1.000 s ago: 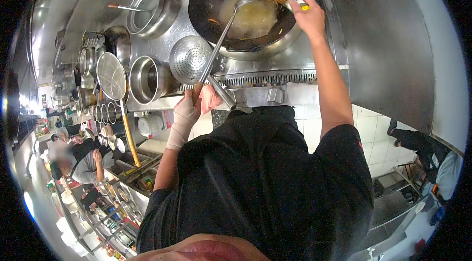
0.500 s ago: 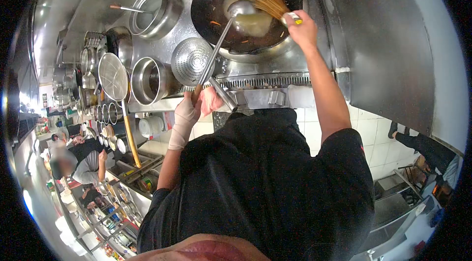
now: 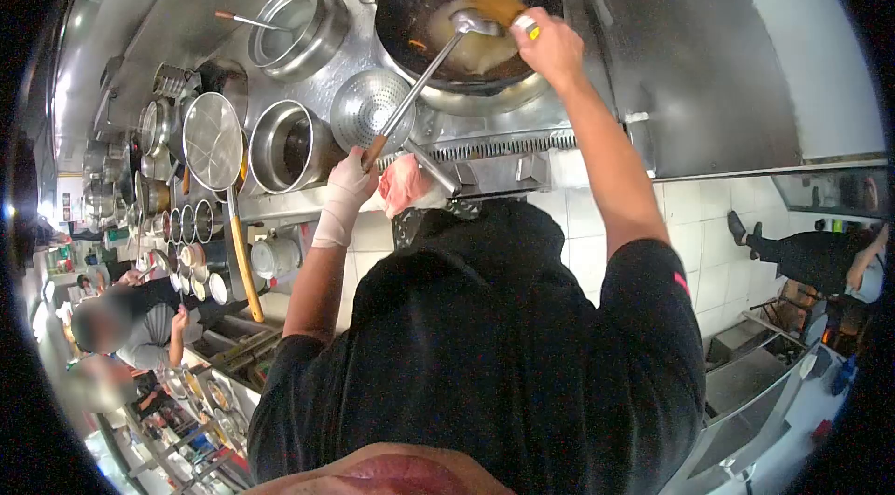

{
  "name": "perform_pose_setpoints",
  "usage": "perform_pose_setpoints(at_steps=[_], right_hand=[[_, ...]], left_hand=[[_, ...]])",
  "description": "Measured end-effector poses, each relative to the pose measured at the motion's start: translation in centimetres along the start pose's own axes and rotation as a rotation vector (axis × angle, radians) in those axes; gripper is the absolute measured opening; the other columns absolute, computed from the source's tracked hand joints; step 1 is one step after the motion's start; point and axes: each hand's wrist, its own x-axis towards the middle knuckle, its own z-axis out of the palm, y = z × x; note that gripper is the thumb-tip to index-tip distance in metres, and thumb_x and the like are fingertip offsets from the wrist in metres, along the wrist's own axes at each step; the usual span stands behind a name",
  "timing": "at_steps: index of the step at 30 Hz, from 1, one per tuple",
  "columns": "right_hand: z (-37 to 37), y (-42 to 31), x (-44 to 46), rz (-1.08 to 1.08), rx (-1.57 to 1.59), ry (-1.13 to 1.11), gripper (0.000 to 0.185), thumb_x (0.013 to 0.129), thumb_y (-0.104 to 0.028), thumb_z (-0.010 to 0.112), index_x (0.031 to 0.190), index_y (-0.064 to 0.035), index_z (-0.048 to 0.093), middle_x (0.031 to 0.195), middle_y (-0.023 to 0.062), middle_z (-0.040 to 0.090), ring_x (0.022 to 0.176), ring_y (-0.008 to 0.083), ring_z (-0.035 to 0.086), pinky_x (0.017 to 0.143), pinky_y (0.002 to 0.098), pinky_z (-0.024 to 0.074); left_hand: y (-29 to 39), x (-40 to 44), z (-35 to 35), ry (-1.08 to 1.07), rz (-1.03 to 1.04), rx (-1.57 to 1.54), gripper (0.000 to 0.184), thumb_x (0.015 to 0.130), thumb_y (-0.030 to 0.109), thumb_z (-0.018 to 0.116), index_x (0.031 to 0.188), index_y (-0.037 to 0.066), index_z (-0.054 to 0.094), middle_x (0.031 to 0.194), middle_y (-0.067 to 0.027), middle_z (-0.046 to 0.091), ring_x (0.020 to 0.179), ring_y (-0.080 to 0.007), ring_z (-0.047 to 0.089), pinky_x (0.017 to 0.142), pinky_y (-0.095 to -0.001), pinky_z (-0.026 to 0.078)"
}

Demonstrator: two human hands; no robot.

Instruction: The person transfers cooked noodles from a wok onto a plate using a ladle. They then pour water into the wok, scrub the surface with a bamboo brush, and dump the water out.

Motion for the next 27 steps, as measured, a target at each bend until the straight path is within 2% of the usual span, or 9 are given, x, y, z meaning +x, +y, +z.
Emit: perform_pose_setpoints(at_steps=[5, 8, 11, 13, 17, 18, 22, 24, 27], right_hand=[[-2.4, -0.1, -1.9, 0.075, 0.389, 0.206, 0.038, 0.081, -0.037, 0.070, 0.109, -0.0116, 0.065, 0.093, 0.0219, 0.069, 0.086, 0.0390, 0.068, 0.071, 0.0458, 0.0522], [-1.9, 0.7, -4.1, 0.132, 0.281, 0.334, 0.038, 0.083, -0.034, 0.072, 0.111, -0.0089, 0.064, 0.092, 0.0176, 0.070, 0.080, 0.0308, 0.069, 0.065, 0.0400, 0.0533], [-3.6, 0.5, -6.7, 0.446, 0.785, 0.395, 0.036, 0.084, -0.032, 0.072, 0.109, -0.0065, 0.064, 0.092, 0.0092, 0.068, 0.075, 0.0189, 0.065, 0.058, 0.0322, 0.0524], [-5.2, 0.3, -7.8, 0.469, 0.955, 0.377, 0.030, 0.087, -0.028, 0.071, 0.107, -0.0066, 0.064, 0.088, 0.0024, 0.064, 0.069, 0.0093, 0.058, 0.050, 0.0229, 0.0457], [-8.4, -0.2, -8.9, 0.482, 1.100, 0.362, 0.025, 0.089, -0.025, 0.069, 0.107, -0.0086, 0.063, 0.082, 0.0024, 0.065, 0.058, 0.0093, 0.055, 0.045, 0.0217, 0.0389], [-8.4, -0.2, -8.9, 0.465, 1.144, 0.366, 0.025, 0.089, -0.025, 0.069, 0.107, -0.0087, 0.063, 0.082, 0.0025, 0.065, 0.057, 0.0097, 0.055, 0.045, 0.0218, 0.0385], [-5.5, 1.9, -8.4, 0.451, 1.273, 0.242, 0.027, 0.089, -0.027, 0.069, 0.107, -0.0086, 0.062, 0.080, 0.0022, 0.064, 0.056, 0.0104, 0.055, 0.043, 0.0228, 0.0386], [-2.9, 5.3, -7.4, 0.529, 1.072, -0.022, 0.031, 0.086, -0.030, 0.073, 0.104, -0.0076, 0.063, 0.083, 0.0013, 0.063, 0.060, 0.0098, 0.056, 0.045, 0.0239, 0.0429], [-3.5, 7.3, -7.2, 0.722, 1.243, 0.204, 0.031, 0.085, -0.032, 0.074, 0.101, -0.0066, 0.066, 0.081, 0.0018, 0.063, 0.060, 0.0097, 0.056, 0.046, 0.0245, 0.0439]], left_hand=[[-1.6, -0.4, 0.9, 0.042, 0.004, -0.056, 0.026, 0.082, 0.025, 0.058, 0.100, 0.007, 0.055, 0.082, -0.0209, 0.066, 0.081, -0.0404, 0.065, 0.073, -0.0494, 0.050], [-2.8, -0.2, 2.1, 0.007, -0.003, -0.149, 0.027, 0.082, 0.028, 0.060, 0.097, 0.006, 0.057, 0.083, -0.0216, 0.066, 0.081, -0.0410, 0.065, 0.073, -0.0493, 0.050], [-3.5, -0.9, 3.4, 0.067, 0.061, -0.299, 0.030, 0.081, 0.030, 0.063, 0.095, 0.004, 0.058, 0.083, -0.0223, 0.065, 0.080, -0.0413, 0.064, 0.072, -0.0479, 0.050], [-4.4, -2.0, 5.1, 0.119, 0.114, -0.382, 0.032, 0.080, 0.031, 0.065, 0.094, 0.004, 0.059, 0.082, -0.0228, 0.064, 0.079, -0.0413, 0.063, 0.070, -0.0466, 0.050], [-5.1, -4.6, 7.3, 0.071, 0.084, -0.691, 0.033, 0.076, 0.028, 0.070, 0.091, 0.000, 0.060, 0.074, -0.0156, 0.062, 0.067, -0.0293, 0.061, 0.063, -0.0383, 0.048], [-5.2, -5.3, 7.5, 0.073, 0.112, -0.680, 0.030, 0.077, 0.024, 0.071, 0.089, -0.001, 0.060, 0.071, -0.0078, 0.059, 0.063, -0.0189, 0.054, 0.060, -0.0335, 0.045], [-2.7, -10.3, 4.9, -0.002, 0.009, -0.946, 0.025, 0.079, 0.021, 0.071, 0.087, 0.000, 0.060, 0.070, 0.0015, 0.054, 0.065, -0.0073, 0.046, 0.056, -0.0257, 0.039], [-1.7, -12.4, 3.9, 0.017, 0.014, -0.930, 0.023, 0.080, 0.019, 0.071, 0.088, 0.000, 0.060, 0.070, 0.0022, 0.054, 0.064, -0.0067, 0.046, 0.055, -0.0247, 0.039], [1.2, -15.7, 1.4, -0.046, -0.100, -1.096, 0.019, 0.081, 0.016, 0.071, 0.091, 0.003, 0.062, 0.071, 0.0043, 0.053, 0.062, -0.0048, 0.045, 0.054, -0.0220, 0.038]])
